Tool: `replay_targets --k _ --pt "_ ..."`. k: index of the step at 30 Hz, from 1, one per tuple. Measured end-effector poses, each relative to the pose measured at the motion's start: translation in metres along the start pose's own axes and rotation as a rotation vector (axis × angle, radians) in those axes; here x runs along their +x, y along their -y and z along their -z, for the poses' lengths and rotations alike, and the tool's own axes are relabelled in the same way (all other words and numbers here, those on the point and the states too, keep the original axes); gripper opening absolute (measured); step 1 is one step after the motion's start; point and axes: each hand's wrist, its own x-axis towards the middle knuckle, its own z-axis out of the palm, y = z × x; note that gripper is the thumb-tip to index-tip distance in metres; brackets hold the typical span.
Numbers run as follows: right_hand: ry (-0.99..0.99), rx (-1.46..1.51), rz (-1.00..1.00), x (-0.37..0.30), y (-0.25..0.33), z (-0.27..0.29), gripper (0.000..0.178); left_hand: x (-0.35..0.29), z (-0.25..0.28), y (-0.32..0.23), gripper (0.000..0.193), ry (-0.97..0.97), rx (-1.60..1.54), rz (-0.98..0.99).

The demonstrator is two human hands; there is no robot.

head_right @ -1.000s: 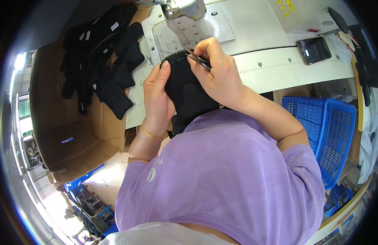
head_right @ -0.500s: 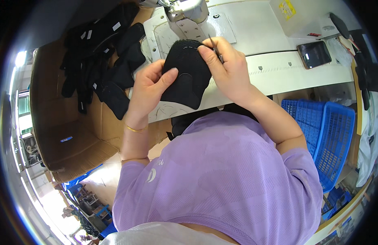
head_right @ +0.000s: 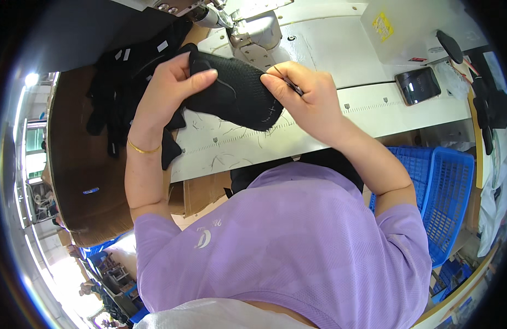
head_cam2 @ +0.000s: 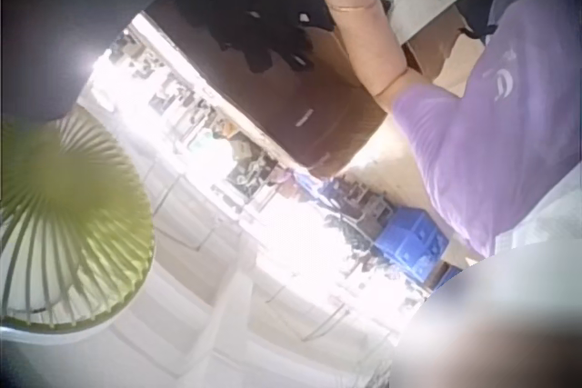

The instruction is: Sewing and trimming the edges of shoe upper components using an industrial sewing machine.

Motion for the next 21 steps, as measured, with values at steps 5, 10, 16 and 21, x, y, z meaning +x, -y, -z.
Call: replay_targets --k 5,10,16,21 --pt "-0.051 0.291 -0.229 0.003 0.01 -0.018 0.014 0.042 0.016 0.002 0.027 0.064 -0.124 -0.267" --pt "-0.12 0.288 -0.184 0.021 0.016 -0.023 0.017 0.082 0.04 0.012 0.014 0.061 -0.184 -0.169" --pt "-0.124 0.337 -0.196 0.021 0.015 -0.029 0.016 0.095 0.044 0.004 0.013 0.109 -0.023 -0.143" --pt "0.093 0.338 -0.208 0.022 0.016 -0.024 0.026 0.055 0.02 0.002 0.042 -0.25 0.688 -0.125"
